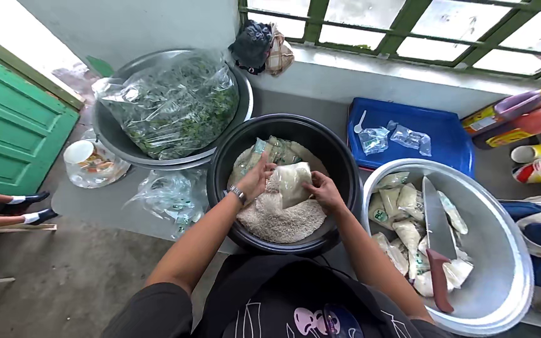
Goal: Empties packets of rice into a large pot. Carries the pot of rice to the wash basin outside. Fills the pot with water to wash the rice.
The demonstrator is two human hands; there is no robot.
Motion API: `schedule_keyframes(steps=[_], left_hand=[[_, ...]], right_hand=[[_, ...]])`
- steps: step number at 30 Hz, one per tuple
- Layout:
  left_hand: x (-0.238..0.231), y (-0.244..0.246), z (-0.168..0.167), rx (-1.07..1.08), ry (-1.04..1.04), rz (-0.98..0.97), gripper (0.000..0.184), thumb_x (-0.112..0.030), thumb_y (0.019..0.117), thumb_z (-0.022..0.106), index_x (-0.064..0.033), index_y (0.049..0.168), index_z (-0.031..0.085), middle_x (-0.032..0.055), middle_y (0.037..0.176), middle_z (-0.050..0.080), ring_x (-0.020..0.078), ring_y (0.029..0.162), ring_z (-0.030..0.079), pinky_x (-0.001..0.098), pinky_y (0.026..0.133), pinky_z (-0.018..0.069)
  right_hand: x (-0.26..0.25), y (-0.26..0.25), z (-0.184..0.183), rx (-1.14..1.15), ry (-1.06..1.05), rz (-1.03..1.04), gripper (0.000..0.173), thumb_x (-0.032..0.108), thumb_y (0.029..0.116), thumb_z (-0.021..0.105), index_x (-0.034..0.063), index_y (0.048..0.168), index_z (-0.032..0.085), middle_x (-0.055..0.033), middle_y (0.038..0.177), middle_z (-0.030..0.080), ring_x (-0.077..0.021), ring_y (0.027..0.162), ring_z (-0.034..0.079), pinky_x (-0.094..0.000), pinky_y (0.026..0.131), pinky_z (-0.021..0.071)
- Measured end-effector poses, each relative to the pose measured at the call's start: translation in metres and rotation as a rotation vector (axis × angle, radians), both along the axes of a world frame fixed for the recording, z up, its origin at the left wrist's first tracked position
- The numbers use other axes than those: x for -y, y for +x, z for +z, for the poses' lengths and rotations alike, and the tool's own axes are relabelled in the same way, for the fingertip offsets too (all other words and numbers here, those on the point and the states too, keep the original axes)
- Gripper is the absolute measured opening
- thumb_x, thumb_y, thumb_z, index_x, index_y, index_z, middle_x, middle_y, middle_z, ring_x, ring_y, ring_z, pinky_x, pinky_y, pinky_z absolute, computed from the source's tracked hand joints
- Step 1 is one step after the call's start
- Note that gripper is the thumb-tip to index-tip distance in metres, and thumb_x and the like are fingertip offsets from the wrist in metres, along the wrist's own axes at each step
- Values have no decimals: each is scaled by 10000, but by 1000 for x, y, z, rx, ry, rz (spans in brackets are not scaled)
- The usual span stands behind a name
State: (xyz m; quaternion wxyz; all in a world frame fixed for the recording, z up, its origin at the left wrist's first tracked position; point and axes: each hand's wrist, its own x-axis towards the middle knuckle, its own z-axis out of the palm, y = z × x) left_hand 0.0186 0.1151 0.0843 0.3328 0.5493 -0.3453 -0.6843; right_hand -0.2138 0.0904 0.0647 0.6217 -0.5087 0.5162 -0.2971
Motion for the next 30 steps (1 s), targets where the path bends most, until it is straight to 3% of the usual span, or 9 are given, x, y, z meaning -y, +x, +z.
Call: schedule_keyframes(steps=[3,6,9,12,14,16,20,26,30], left_hand=[[-18,-12,-26,-41,12,-62,565,-376,1084,479,-117,1570,351,189,1459,526,324,1231,598,548,935,545],[-23,-33,-23,-74,45,29,495,-68,982,684,-19,1424,466,171,1238,672,285,1029,723,472,808,640],[-18,-28,-17,47,-38,-86,455,-20,948,710,9,1363,527,168,1196,676,249,972,722,427,765,639],[-12,-18,-4,235,-130,-321,441,-36,948,724,-1,1352,552,154,1174,684,200,950,712,383,766,624],[-9,-16,3,258,-129,-401,454,-34,956,712,-19,1373,534,146,1181,679,200,958,706,390,762,621],[-8,-15,4,186,-83,-353,468,-40,987,671,-42,1419,489,158,1180,675,227,928,714,402,723,624],[-13,-8,-11,25,65,-44,349,-181,1053,596,-46,1358,493,149,994,680,200,744,691,349,664,597],[-30,-25,-27,-270,101,311,344,-164,1053,589,-39,1362,504,146,1064,708,224,906,719,400,836,608],[-31,-48,-36,-203,35,504,340,-147,1010,669,25,1290,582,171,1037,724,236,892,724,406,834,612]], right_hand=[[-13,9,-1,115,80,-125,224,26,1006,631,-21,1214,563,-118,956,712,-157,819,714,-323,718,607],[-19,13,2,-91,13,-24,361,105,954,731,-32,1239,557,-128,994,724,-156,872,720,-325,800,602],[-12,3,12,-489,-165,74,655,334,907,800,-28,1375,517,-237,1281,633,-331,1158,644,-497,1021,513],[-1,-6,13,-439,-257,191,766,306,921,780,82,1554,410,-203,1526,499,-369,1340,548,-553,1107,457],[5,-6,11,-315,-229,247,583,225,970,724,90,1494,506,-166,1426,601,-282,1241,630,-481,1045,522],[8,-5,11,-244,-137,224,365,185,998,686,34,1326,632,-154,1156,711,-203,985,706,-405,888,583],[4,-5,9,-237,83,79,262,196,1013,672,-19,1160,639,-127,892,690,-158,645,665,-321,586,582],[-3,-2,6,-229,-31,108,232,222,1029,646,-8,1041,680,-98,852,684,-146,754,660,-357,738,565],[-3,6,5,-327,-233,-127,327,230,1017,635,41,750,644,-42,656,590,-144,624,564,-392,647,478]])
